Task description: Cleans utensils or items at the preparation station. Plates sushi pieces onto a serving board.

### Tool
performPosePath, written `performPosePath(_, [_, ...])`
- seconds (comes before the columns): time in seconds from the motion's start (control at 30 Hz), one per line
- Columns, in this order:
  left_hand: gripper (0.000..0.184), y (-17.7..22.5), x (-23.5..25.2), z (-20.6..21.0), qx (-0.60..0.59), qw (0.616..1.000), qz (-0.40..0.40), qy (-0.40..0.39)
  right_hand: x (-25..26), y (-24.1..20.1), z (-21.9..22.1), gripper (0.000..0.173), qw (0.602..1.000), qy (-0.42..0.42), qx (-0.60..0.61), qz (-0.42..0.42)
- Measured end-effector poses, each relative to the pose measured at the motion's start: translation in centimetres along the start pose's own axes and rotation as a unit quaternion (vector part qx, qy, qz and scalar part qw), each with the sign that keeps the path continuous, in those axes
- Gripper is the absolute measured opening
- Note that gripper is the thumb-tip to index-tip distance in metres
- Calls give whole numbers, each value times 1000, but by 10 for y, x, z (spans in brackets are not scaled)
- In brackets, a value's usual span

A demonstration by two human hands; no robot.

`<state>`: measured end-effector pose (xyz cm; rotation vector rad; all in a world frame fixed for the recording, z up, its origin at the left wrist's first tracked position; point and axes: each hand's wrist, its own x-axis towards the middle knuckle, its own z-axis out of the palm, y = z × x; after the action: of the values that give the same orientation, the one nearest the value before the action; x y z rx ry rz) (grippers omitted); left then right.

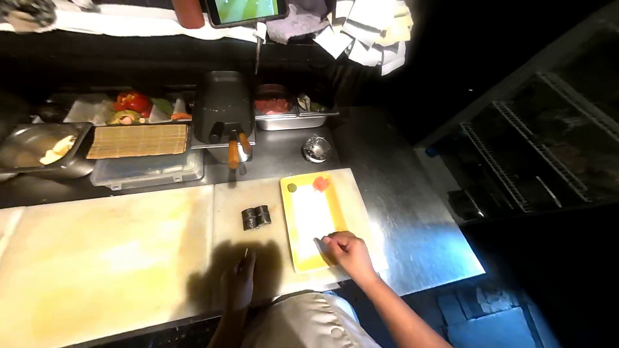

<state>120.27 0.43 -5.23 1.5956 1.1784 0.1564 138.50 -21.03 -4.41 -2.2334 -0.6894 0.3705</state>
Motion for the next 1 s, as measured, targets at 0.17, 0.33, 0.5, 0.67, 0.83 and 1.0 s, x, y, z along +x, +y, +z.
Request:
performPosePath(0.17, [29,6,24,-7,-48,994,68,64,24,-50,34,30,982,-146,116,-36])
performPosePath(0.33, [33,29,44,4,0,995,38,90,61,-103,86,56,953,-249,110,133])
performPosePath(0.5, [34,45,53,8,71,995,-52,53,69,-104,108,53,954,-223,121,159])
performPosePath(0.67, [29,30,45,11,25,997,6,74,67,-107,100,44,954,-209,134,165])
performPosePath(0.83, [28,27,37,-3,36,997,30,67,47,-104,95,38,944,-243,139,176])
performPosePath(1.0, [31,11,44,-13,115,990,62,52,41,-114,87,54,952,-277,-91,92])
